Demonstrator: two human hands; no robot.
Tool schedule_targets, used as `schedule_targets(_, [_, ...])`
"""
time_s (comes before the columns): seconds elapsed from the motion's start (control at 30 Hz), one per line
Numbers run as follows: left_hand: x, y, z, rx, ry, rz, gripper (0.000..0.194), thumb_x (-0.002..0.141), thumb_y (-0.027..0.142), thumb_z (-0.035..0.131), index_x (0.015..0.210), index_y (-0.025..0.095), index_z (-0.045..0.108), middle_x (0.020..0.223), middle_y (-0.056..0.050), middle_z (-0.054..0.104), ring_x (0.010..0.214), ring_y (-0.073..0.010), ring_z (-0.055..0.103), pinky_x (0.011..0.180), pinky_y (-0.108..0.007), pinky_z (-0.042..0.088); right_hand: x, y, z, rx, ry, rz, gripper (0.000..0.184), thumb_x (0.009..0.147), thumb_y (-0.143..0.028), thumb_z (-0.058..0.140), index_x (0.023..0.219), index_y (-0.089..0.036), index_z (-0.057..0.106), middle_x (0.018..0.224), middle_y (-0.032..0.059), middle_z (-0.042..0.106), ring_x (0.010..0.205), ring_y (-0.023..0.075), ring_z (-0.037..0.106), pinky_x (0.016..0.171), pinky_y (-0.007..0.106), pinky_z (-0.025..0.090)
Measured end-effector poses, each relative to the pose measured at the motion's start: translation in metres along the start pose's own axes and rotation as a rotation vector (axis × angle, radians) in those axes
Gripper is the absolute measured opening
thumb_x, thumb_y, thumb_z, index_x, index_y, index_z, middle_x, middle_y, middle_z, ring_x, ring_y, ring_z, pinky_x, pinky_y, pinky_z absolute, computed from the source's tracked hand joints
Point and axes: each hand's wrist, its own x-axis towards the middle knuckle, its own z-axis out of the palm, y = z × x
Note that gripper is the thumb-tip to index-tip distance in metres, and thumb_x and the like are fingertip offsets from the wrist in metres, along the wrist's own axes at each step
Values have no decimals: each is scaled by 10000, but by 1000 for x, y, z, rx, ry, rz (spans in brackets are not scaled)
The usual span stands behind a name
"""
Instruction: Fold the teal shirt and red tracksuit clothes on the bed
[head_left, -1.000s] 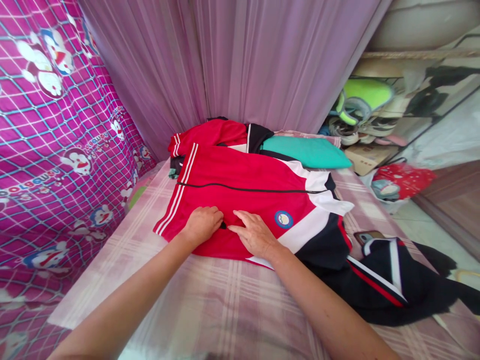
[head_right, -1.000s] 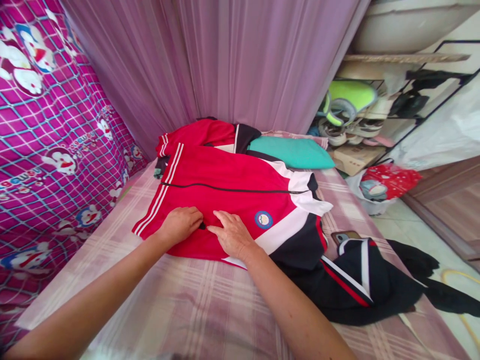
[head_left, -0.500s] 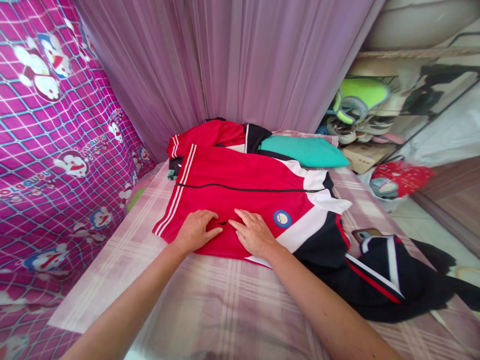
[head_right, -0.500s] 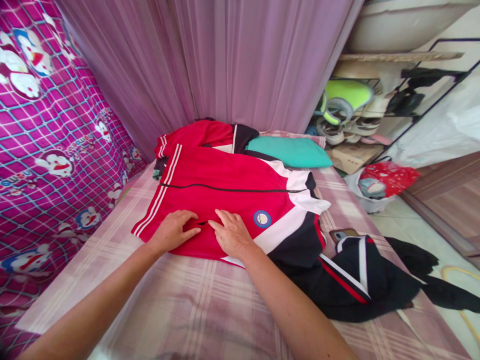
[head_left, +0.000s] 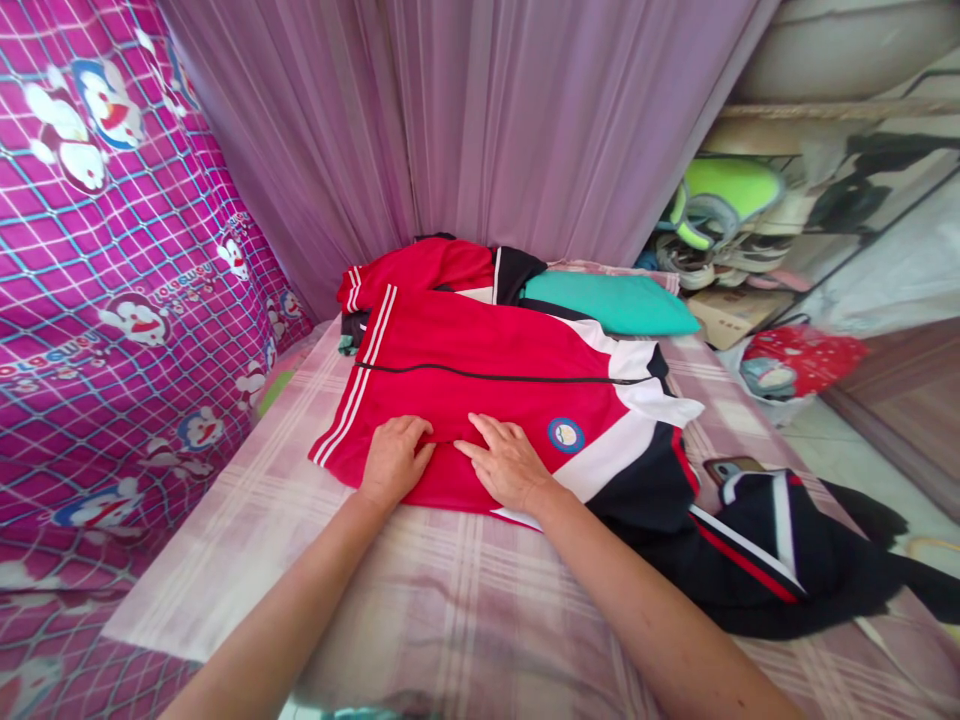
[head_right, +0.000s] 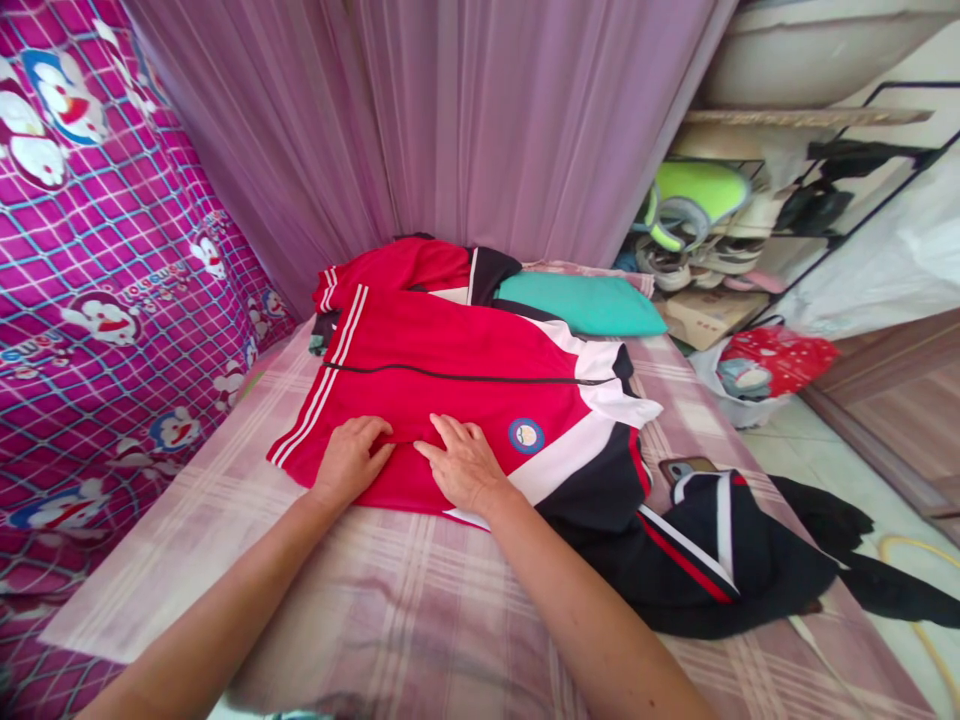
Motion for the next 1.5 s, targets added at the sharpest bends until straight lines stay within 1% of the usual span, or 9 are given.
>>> schedule_targets(0.13, [-1, 0, -3, -43, -6, 12, 67, 875, 236, 542, 888, 217, 605, 936, -54, 678, 905, -233, 604, 806, -380, 445, -1, 0, 2, 0, 10, 33, 387, 949, -255, 512, 1318, -253, 628, 1511, 171, 435, 1364, 324, 416, 1029, 512, 388])
schedule_targets(0.37, [-2, -2, -2, -80, -27, 11, 122, 901, 332, 565, 898, 214, 596, 927, -52, 680, 894, -226, 604, 804, -376, 444, -1, -1, 0, 39, 44, -55, 397, 938, -240, 545, 1325, -290, 620, 1540, 134, 405, 1395, 300, 381, 1083, 518, 347])
schedule_targets(0.57, [-6, -3, 1, -99, 55, 64, 133, 924, 325, 547, 875, 222, 615, 1062, -68, 686, 1025, -228, 601, 916, -406, 433, 2, -2, 4, 13, -12, 32, 401, 955, -353, 532, 1347, -303, 595, 1584, 129, 327, 1444, 320, 300, 1100, 575, 305])
schedule_targets(0.7, [-7, -3, -1, -21, 40, 98, 117, 911, 321, 571, 882, 225, 630, 1120, -70, 679, 1047, -244, 585, 923, -431, 413, 2, -3, 5, 7, 0, 68, 407, 963, -380, 517, 1347, -275, 598, 1575, 160, 335, 1440, 335, 307, 1092, 589, 304])
schedule_targets(0.87, [-4, -4, -7, 37, 0, 147, 108, 906, 260, 557, 924, 233, 660, 1139, -72, 673, 1060, -256, 567, 927, -451, 396, 0, 0, 4, 50, 74, 53, 342, 952, -318, 529, 1264, -252, 656, 1520, 144, 433, 1396, 305, 383, 1089, 538, 336])
schedule_targets(1.03, [-3, -3, -8, 30, -26, 227, 270, 944, 227, 478, 1106, 264, 691, 1071, -74, 674, 1021, -239, 557, 903, -436, 404, -1, 7, 5, 122, 146, 139, 278, 921, -214, 529, 1148, -204, 690, 1398, 138, 568, 1287, 271, 506, 1050, 458, 406])
schedule_targets(1.23, [-3, 3, -7, 9, -97, 277, 362, 934, 230, 478, 1239, 297, 660, 1033, -78, 656, 962, -224, 550, 869, -414, 416, 1, 8, 6, 153, 135, 162, 242, 917, -223, 534, 1096, -218, 697, 1396, 131, 570, 1282, 272, 509, 1046, 468, 411])
schedule_targets(1.37, [-2, 4, -6, -6, -154, 322, 363, 939, 225, 468, 1245, 273, 658, 1021, -80, 657, 925, -221, 556, 831, -399, 424, 9, 2, 4, 169, 111, 264, 154, 909, -270, 580, 970, -219, 712, 1357, 129, 598, 1254, 267, 533, 1018, 470, 419])
schedule_targets(1.5, [-1, 4, -7, -39, -169, 331, 353, 936, 228, 475, 1223, 299, 668, 1020, -73, 649, 933, -217, 559, 841, -395, 421, 19, -8, 7, 171, 115, 370, 121, 883, -294, 623, 885, -208, 707, 1346, 142, 603, 1267, 285, 516, 1012, 494, 401])
